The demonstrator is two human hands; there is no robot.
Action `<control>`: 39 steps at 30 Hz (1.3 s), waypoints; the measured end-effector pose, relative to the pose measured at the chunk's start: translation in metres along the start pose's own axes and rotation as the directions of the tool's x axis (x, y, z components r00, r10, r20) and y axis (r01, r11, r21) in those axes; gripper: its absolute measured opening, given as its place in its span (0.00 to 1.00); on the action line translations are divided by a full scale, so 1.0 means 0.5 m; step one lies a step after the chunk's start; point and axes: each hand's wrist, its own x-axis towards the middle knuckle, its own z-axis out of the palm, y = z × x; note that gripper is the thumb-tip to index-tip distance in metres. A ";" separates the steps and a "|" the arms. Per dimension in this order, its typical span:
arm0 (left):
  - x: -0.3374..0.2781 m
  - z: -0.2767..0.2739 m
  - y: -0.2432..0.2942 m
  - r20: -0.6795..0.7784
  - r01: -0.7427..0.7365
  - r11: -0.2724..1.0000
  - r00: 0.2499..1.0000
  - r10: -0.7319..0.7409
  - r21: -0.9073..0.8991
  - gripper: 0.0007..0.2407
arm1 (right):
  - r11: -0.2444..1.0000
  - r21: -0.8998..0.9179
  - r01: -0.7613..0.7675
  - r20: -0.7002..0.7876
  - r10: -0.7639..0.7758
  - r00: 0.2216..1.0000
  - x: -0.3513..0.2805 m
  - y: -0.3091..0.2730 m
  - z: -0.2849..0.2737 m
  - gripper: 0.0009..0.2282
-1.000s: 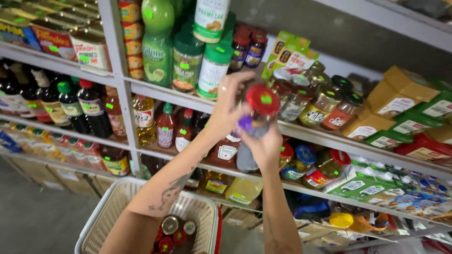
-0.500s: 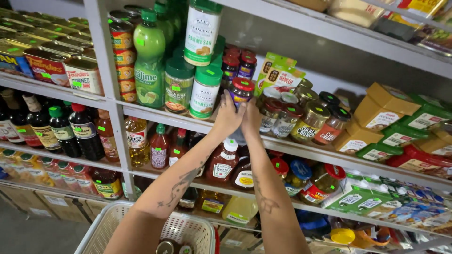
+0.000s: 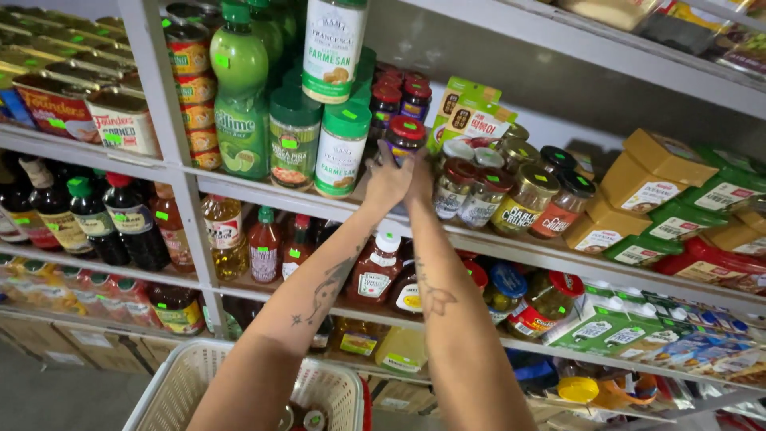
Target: Wiping down glass jars of food products and organizing them on grocery store shelves.
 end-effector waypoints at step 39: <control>0.182 0.019 0.039 0.159 0.305 0.592 0.945 -0.286 -0.746 0.41 | 0.955 0.147 -0.258 -0.176 0.282 0.943 0.192 0.071 0.133 0.38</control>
